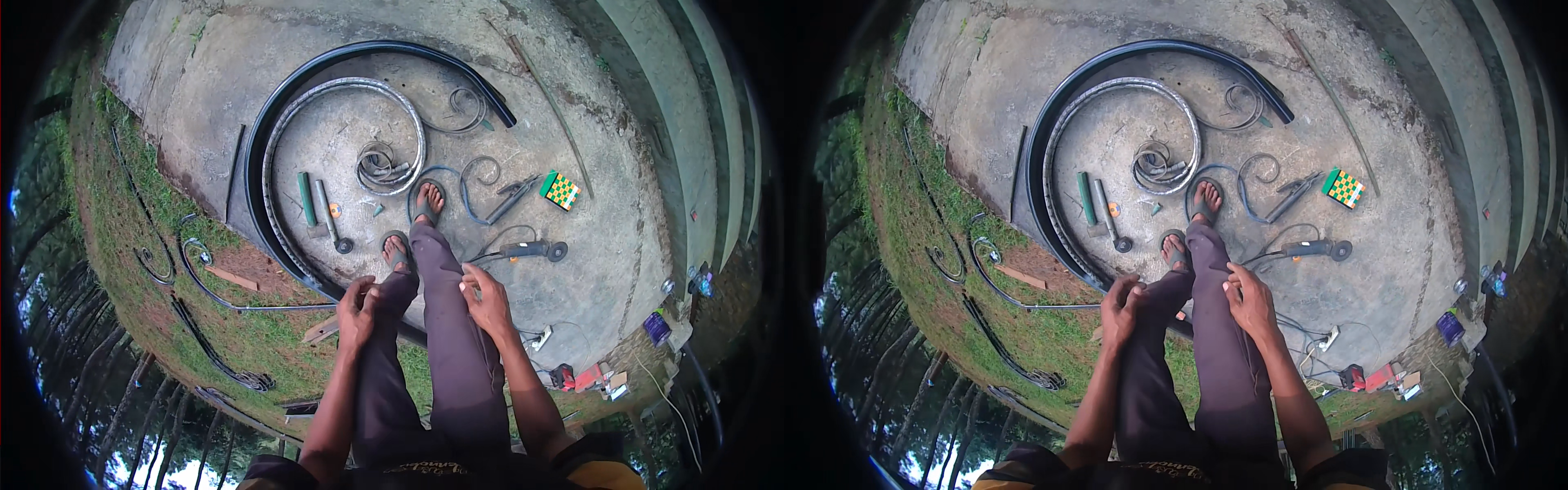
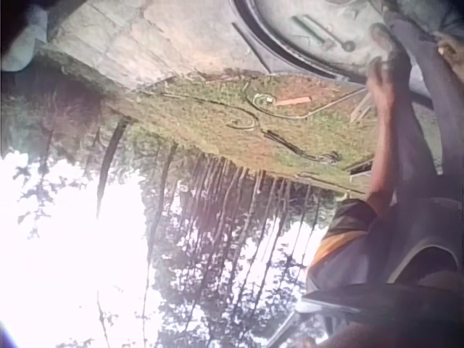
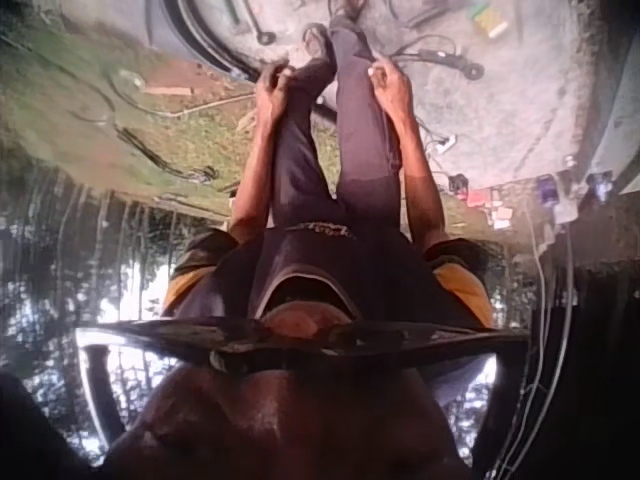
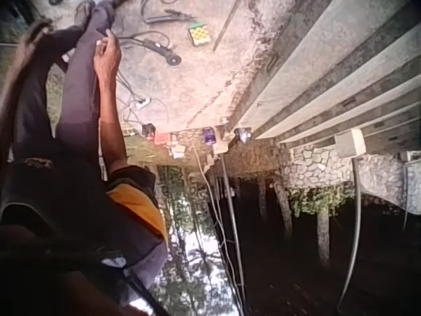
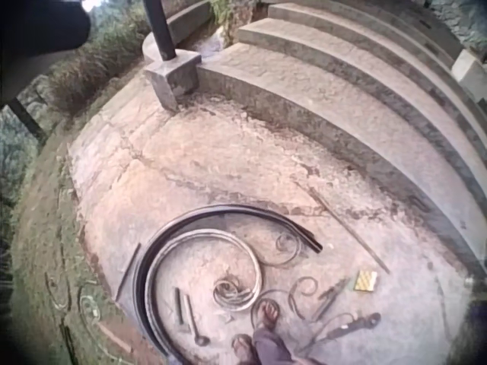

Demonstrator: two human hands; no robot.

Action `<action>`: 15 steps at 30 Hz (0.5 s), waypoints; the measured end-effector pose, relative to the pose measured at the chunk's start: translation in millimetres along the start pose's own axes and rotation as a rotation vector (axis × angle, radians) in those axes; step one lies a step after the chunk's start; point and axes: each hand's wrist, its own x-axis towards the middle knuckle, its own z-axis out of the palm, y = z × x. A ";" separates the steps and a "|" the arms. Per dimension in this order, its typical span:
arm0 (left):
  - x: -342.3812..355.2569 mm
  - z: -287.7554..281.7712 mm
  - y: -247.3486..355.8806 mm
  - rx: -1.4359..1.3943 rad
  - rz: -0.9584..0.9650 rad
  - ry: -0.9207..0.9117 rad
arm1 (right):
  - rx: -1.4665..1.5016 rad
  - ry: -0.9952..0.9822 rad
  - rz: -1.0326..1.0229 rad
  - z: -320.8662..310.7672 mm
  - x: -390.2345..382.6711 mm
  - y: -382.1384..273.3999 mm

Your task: The person uses an angle grinder to cut a piece of curved metal rod, then picks up a scroll-shaped metal piece and welds it to the end of a long black pipe using a stick welder.

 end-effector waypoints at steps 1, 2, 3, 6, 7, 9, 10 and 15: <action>13.4 -15.9 13.6 0.030 0.094 0.087 | -0.008 -0.019 -0.019 -4.9 11.0 -8.5; 28.5 -30.2 33.5 0.119 0.138 0.124 | 0.015 -0.003 -0.023 -6.9 26.8 -5.5; 46.5 -46.4 37.2 0.187 0.156 0.171 | 0.039 0.004 -0.023 -6.2 33.9 -3.7; 98.6 -87.9 44.4 0.421 0.214 0.228 | 0.072 0.011 0.007 -4.5 52.0 3.4; 115.0 -97.1 48.3 0.438 0.233 0.215 | 0.076 0.011 0.016 -2.4 60.0 7.5; 148.2 -94.3 69.5 0.522 0.270 0.162 | 0.074 0.039 0.022 3.0 78.4 23.1; 166.5 -88.3 83.4 0.591 0.289 0.127 | 0.073 0.056 0.025 8.1 89.3 32.1; 295.2 -49.9 94.3 0.776 0.508 -0.128 | 0.031 0.125 0.033 35.3 174.1 82.5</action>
